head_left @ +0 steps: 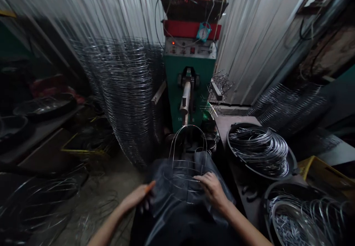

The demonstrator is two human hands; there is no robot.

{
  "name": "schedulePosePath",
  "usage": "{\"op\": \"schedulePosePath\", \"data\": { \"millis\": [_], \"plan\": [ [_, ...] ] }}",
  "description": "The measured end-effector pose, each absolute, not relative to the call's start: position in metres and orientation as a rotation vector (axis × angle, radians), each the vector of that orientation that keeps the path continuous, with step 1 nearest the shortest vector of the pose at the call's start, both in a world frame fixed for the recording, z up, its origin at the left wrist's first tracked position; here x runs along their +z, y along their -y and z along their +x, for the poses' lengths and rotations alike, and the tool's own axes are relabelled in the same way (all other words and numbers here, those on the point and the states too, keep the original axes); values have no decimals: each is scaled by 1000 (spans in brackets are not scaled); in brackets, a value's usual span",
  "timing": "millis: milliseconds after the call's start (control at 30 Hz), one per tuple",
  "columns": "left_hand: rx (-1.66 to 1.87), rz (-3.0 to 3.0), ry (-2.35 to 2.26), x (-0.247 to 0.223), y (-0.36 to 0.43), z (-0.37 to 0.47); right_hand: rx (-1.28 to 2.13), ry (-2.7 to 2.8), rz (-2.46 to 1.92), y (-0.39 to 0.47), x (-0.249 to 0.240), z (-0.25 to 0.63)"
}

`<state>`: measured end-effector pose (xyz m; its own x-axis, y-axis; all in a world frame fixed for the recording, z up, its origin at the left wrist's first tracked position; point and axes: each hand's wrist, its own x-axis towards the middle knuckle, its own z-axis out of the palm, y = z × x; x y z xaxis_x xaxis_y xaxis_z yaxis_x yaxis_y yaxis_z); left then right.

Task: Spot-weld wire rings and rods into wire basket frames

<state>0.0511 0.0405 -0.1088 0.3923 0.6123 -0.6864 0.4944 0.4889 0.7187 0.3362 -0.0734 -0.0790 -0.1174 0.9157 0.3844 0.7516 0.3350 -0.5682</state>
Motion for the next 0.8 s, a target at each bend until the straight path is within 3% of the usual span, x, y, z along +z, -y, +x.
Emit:
{"op": "schedulePosePath", "data": {
  "millis": [100,300,533,633,800],
  "plan": [
    [266,874,-1126,-123,-3,49,278,1739,-1460,69,-76,333],
    [724,526,-1007,-87,-13,81,319,1674,-1336,71,-88,311],
    [738,1037,-1197,-113,-37,85,350,1864,-1608,90,-105,339],
    [708,1143,-1218,-124,-35,83,260,1473,-1897,134,-93,397],
    [605,1086,-1247,-116,-29,88,249,605,-2905,230,-91,495]
  ]
}}
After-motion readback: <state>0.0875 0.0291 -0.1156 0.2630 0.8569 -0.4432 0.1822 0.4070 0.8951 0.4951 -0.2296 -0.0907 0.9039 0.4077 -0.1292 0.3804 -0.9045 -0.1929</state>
